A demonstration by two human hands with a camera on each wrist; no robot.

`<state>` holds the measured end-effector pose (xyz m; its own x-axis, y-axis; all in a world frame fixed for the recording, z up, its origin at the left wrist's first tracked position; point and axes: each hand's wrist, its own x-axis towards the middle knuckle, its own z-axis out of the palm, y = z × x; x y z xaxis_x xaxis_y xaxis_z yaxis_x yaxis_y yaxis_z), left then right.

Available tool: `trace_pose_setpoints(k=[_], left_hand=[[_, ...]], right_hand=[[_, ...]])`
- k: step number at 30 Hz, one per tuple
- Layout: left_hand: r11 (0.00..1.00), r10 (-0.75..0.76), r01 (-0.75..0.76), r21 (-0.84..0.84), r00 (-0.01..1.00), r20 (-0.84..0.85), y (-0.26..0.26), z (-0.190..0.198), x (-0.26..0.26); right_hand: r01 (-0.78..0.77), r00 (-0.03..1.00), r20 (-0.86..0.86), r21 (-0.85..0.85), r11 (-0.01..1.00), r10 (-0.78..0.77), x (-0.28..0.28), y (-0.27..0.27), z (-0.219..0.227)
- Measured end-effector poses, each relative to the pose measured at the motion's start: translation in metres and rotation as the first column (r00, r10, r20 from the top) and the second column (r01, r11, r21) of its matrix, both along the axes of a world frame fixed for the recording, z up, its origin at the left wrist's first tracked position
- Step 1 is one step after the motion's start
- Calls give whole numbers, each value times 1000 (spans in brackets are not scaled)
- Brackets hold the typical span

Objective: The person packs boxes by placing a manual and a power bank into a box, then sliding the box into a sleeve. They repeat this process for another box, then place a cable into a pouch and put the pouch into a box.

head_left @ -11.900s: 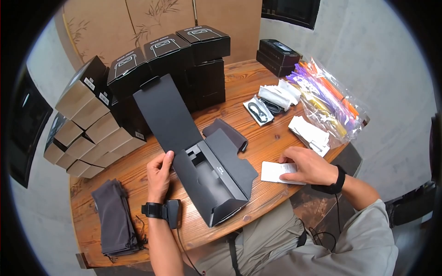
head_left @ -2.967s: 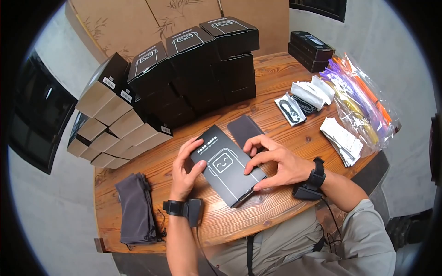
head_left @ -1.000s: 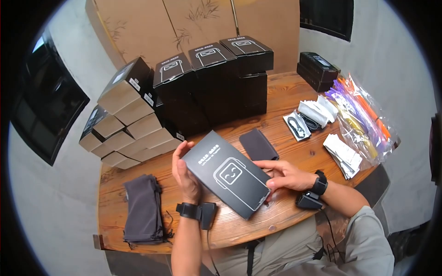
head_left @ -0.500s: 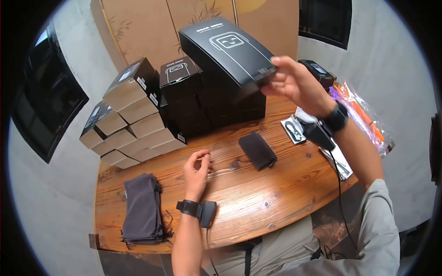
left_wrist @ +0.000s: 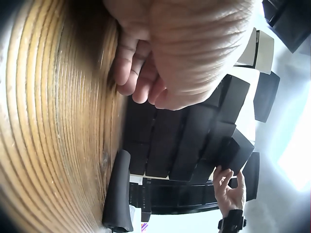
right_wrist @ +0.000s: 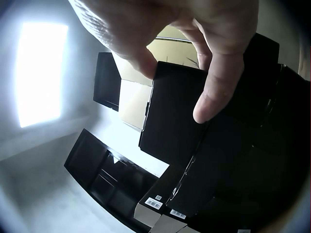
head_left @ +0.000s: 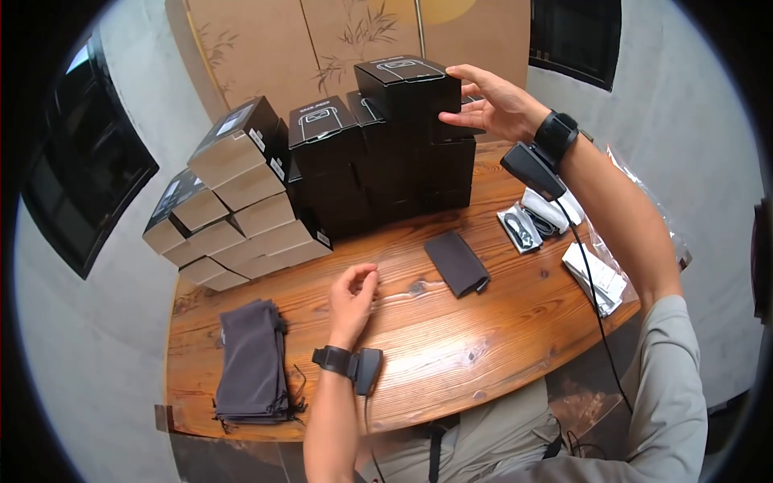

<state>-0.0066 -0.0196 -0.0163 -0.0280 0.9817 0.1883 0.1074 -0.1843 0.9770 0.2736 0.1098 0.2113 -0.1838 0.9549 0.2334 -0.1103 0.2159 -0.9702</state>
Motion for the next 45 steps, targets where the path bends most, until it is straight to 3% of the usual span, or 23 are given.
trace_pose_setpoints(k=[4, 7, 13, 15, 17, 19, 22, 24, 25, 28, 30, 31, 33, 37, 39, 42, 45], left_hand=[[1000, 2, -2, -2, 1000, -28, 0, -1, -1], [1000, -1, 1, -13, 999, -36, 0, 0, -1], [1000, 3, -4, -8, 998, -56, 0, -1, -2], [1000, 0, 0, -13, 999, -42, -1, 2, 0], [999, 12, -13, -33, 999, -34, -4, 6, 1], [999, 7, -9, -36, 999, -37, -3, 5, 2], [1000, 0, -1, -20, 999, -47, 0, 2, 1], [1000, 7, -8, -21, 999, -53, 0, 3, 1], [1000, 0, -1, -13, 999, -39, 1, 2, 1], [1000, -18, 18, -4, 1000, -5, 1, 0, 1], [1000, -28, 28, -2, 999, 19, 1, 1, 2], [998, -51, 52, -28, 998, 41, -1, 5, 5], [991, -98, 104, -80, 992, 80, -6, 13, 9], [981, -196, 196, 9, 972, 134, -12, 21, 17], [966, -257, 253, 48, 961, 104, -12, 22, 14], [918, -383, 395, -26, 902, 198, -14, 19, 10], [936, -328, 346, -63, 924, 196, -20, 29, 20]], right_hand=[[48, 993, 102, 44, 998, -52, -1, 16, 1], [53, 972, 230, -36, 998, -44, -1, 6, 9], [175, 917, 333, 161, 971, -220, 11, -26, -13], [-29, 905, 425, 131, 991, -30, 26, -45, -38], [-140, 826, 548, -35, 990, 137, 26, -77, -68], [-201, 626, 776, 57, 978, 83, 28, -90, -113], [-67, 445, 895, 52, 996, -16, 19, -106, -149], [-72, 418, 903, 143, 987, -100, 15, -106, -175], [-77, 426, 892, 200, 977, -149, 10, -105, -180], [-91, 735, 674, -10, 996, 74, 0, -104, -184], [-174, 909, 333, -248, 953, 252, -9, -105, -189], [-245, 943, 130, -346, 906, 305, -13, -106, -193], [-375, 924, -74, -375, 848, 375, -18, -107, -204], [-548, 826, -387, -381, 745, 410, -28, -122, -196], [-579, 803, -428, -399, 711, 414, -25, -122, -196], [-570, 799, -496, -445, 691, 340, -22, -119, -199], [-525, 825, -481, -456, 719, 297, -18, -115, -206]])
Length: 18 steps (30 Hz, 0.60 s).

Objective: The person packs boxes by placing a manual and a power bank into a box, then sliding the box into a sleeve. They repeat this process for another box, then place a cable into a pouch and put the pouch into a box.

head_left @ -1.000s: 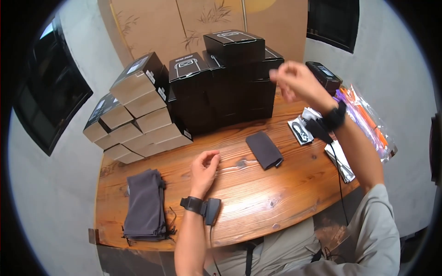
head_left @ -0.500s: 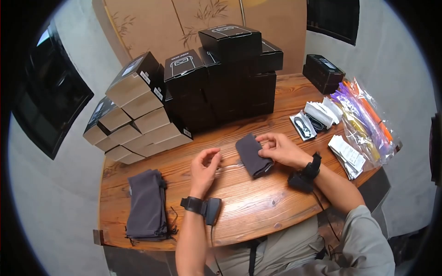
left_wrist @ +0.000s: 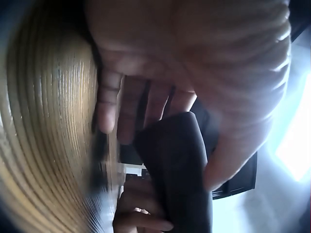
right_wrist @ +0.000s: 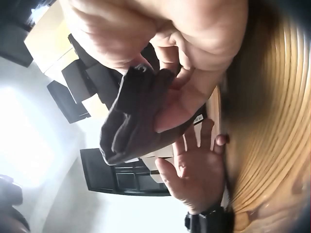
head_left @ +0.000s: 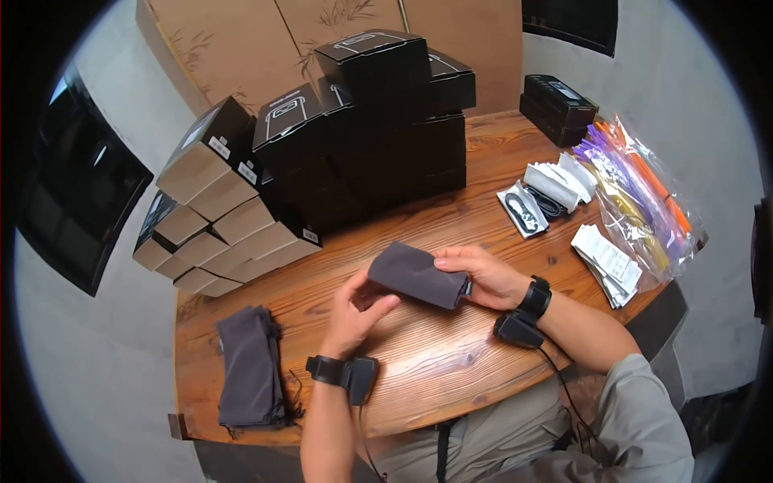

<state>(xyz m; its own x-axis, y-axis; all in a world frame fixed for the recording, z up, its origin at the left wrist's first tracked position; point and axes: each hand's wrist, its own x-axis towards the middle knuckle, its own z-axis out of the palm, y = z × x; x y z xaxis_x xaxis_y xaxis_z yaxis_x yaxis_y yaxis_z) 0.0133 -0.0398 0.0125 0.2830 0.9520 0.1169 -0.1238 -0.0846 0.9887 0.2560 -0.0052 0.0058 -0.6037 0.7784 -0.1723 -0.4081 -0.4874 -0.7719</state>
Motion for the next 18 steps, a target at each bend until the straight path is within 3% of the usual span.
trace_pose_setpoints(k=[4, 10, 13, 18], left_hand=[[996, 84, -84, 4, 993, -81, 7, -13, -9], [973, 219, -216, 87, 975, -32, 5, -8, -7], [972, 228, -226, 55, 974, -17, 6, -11, -11], [969, 244, -245, 12, 969, 30, 3, -4, -8]], right_hand=[[69, 994, 80, 104, 992, -77, 0, -1, 0], [124, 970, 144, 395, 910, -195, 0, 1, -9], [30, 999, 27, 207, 978, -37, 4, 2, -5], [-58, 998, -3, 124, 991, 59, 2, 0, -1]])
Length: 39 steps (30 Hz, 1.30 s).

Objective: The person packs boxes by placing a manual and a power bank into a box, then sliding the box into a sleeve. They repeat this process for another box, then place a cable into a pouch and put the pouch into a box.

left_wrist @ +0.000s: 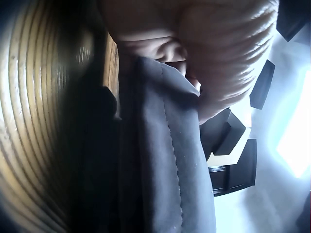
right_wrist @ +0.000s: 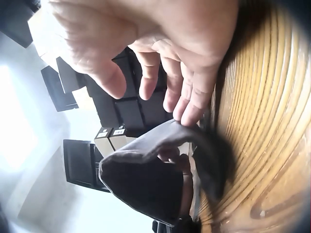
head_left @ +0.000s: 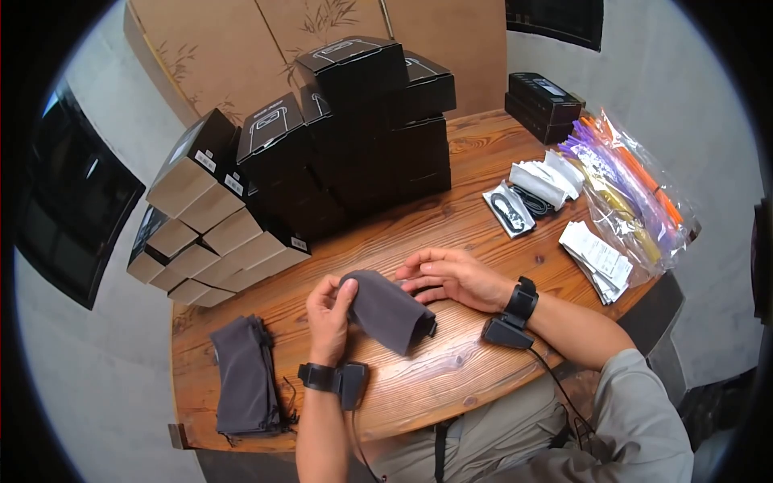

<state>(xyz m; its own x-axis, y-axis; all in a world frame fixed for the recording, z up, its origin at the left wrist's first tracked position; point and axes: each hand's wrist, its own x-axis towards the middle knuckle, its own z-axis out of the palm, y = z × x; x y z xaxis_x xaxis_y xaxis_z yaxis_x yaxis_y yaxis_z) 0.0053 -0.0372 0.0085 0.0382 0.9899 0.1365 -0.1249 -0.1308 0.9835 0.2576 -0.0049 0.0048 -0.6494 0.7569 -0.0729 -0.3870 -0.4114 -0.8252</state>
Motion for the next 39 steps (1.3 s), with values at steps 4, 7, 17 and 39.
trace_pose_setpoints(k=[4, 7, 17, 39], left_hand=[[999, -37, 35, 26, 995, 89, 4, -6, 1], [996, -86, 85, 16, 988, 130, 5, -7, 2], [941, -323, 339, 1, 895, 307, -5, 8, 9], [877, -387, 440, -194, 885, 261, 0, -7, 4]], right_hand=[[-83, 992, 104, 162, 983, 67, -1, -2, 0], [-118, 990, 109, 320, 940, 87, -4, -5, 2], [36, 961, 245, 346, 937, -128, -12, -15, 11], [-71, 952, -305, -205, 976, 5, -2, -12, 9]])
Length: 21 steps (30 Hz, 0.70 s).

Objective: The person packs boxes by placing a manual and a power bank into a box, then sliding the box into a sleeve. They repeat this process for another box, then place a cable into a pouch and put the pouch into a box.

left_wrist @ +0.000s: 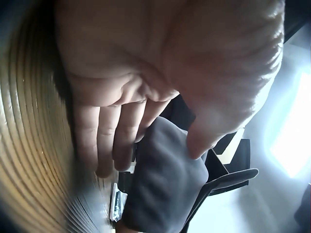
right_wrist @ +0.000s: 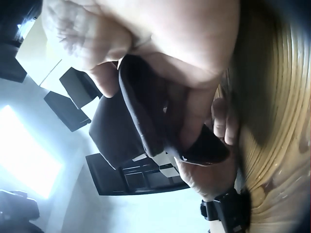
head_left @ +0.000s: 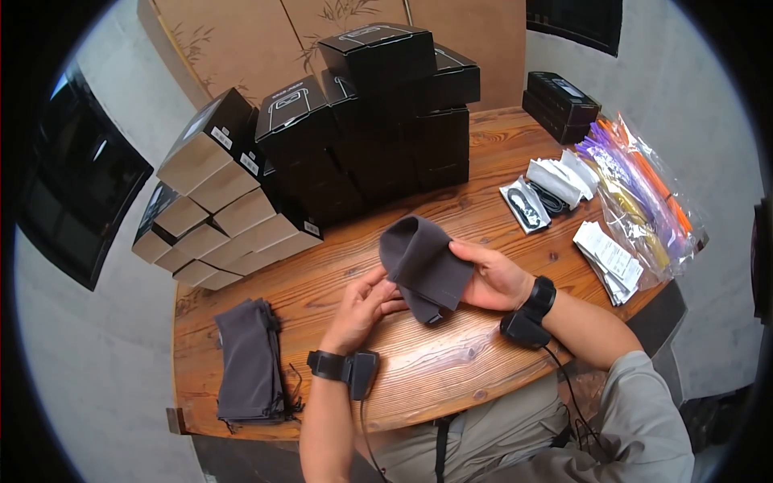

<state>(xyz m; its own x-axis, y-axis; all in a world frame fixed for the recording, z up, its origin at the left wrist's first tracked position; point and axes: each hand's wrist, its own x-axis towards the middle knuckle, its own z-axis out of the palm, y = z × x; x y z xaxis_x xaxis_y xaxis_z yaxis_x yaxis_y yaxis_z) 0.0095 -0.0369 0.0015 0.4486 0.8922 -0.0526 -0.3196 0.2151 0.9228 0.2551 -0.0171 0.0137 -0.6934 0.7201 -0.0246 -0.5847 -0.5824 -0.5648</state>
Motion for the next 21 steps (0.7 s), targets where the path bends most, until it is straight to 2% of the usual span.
trace_pose_setpoints(k=[4, 7, 10, 13, 16, 19, 21], left_hand=[[986, 147, -139, 87, 985, -91, 1, 6, 2], [962, 260, -247, 112, 958, -122, 2, 8, 0], [942, 327, -314, 120, 939, -109, 2, 9, -1], [927, 364, -347, 141, 924, -118, 3, 8, -1], [902, 413, -390, 185, 904, -110, 5, 4, -4], [878, 456, -435, 200, 887, -73, 7, 2, -5], [868, 479, -458, 193, 875, -77, 7, 1, -5]], right_hand=[[44, 990, 130, 144, 989, -63, -2, -1, 8], [100, 962, 219, 283, 954, -166, 0, 3, 2], [163, 933, 196, 515, 842, -301, -2, 5, -2], [115, 804, 307, 760, 639, -510, -3, 5, -2], [251, 841, 295, 528, 811, -453, -8, 2, -4], [204, 780, 460, 454, 867, -424, 1, 3, 11], [233, 780, 427, 482, 845, -458, 0, 5, 5]])
